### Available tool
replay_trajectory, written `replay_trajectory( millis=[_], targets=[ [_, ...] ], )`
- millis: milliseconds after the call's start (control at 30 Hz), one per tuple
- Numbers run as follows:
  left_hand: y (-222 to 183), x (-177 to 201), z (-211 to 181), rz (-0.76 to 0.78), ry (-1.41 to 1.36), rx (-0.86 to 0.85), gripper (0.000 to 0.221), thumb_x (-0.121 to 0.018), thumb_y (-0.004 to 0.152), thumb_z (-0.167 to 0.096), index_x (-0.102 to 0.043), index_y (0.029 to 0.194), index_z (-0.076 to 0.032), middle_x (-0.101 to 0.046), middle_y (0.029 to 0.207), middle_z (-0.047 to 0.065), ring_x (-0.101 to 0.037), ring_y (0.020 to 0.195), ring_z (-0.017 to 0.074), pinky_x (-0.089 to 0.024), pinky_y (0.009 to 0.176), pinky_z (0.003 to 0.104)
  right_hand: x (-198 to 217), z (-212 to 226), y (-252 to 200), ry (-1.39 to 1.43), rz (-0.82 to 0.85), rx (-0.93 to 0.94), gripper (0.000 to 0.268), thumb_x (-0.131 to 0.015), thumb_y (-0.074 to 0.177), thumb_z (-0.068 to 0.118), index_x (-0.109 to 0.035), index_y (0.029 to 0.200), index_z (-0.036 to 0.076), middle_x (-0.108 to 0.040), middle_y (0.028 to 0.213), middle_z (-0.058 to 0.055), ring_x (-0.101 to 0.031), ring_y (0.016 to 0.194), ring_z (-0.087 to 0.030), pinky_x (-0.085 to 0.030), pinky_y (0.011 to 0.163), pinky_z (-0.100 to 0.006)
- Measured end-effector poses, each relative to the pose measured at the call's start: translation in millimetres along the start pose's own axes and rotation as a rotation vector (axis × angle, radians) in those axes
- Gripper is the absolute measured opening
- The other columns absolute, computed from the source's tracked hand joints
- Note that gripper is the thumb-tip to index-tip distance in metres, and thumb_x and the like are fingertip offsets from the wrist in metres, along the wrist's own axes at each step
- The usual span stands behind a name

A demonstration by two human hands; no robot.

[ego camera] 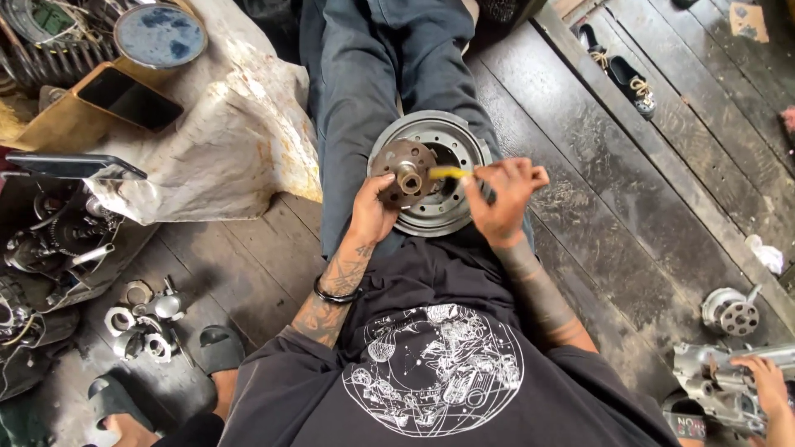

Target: Cleaning a motorcycle flywheel component using a small brush.

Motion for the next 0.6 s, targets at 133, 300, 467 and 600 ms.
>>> replay_trajectory(
  millis=[133,300,467,600],
  targets=[
    [-29.7,-77.3,-27.3,0.085,0.051,0.040,0.049,-0.064,0.101,-0.011,-0.045,0.145,0.000,-0.051,0.144,0.031,-0.055,0.129,0.0433,-0.046,0.109,0.062,-9.2,22.3,-2.2,-0.042,0.053,0.133,0.011,-0.077,0.088,0.019,-0.068,0.084,0.019,-0.062,0.083,-0.003,-0.058,0.083,-0.028,-0.030,0.083,-0.048],
    [-56.3,-127.3,-55.2,0.105,0.036,-0.096,0.050,-0.061,0.097,-0.003,-0.051,0.146,-0.004,-0.059,0.130,0.025,-0.059,0.122,0.0410,-0.049,0.108,0.059,-22.1,-14.4,-20.1,0.008,0.031,-0.002,0.014,-0.074,0.096,0.028,-0.069,0.093,0.016,-0.058,0.086,0.000,-0.055,0.088,-0.026,-0.027,0.086,-0.046],
    [-50.4,-115.9,-47.4,0.025,0.047,-0.082,0.088,-0.067,0.097,-0.002,-0.014,0.167,-0.010,-0.035,0.158,0.032,-0.043,0.143,0.0486,-0.041,0.116,0.065,-22.8,-29.4,-15.8,0.016,0.022,-0.002,0.019,-0.074,0.099,0.033,-0.070,0.094,0.016,-0.059,0.085,-0.001,-0.055,0.085,-0.024,-0.026,0.086,-0.045],
    [-51.9,-119.6,-54.4,-0.068,0.009,-0.184,0.082,-0.068,0.094,0.001,-0.022,0.162,-0.004,-0.039,0.150,0.035,-0.047,0.135,0.0500,-0.041,0.112,0.070,-16.5,18.5,-11.1,-0.022,0.101,0.132,0.012,-0.078,0.093,0.024,-0.070,0.089,0.017,-0.060,0.084,-0.003,-0.056,0.083,-0.026,-0.026,0.084,-0.046]
  ],
)
Point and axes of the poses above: each hand's wrist, its own y-axis towards the middle knuckle, its own x-axis out of the back of the hand, z = x × y, the point moved 10 cm from there along y, towards the middle knuckle
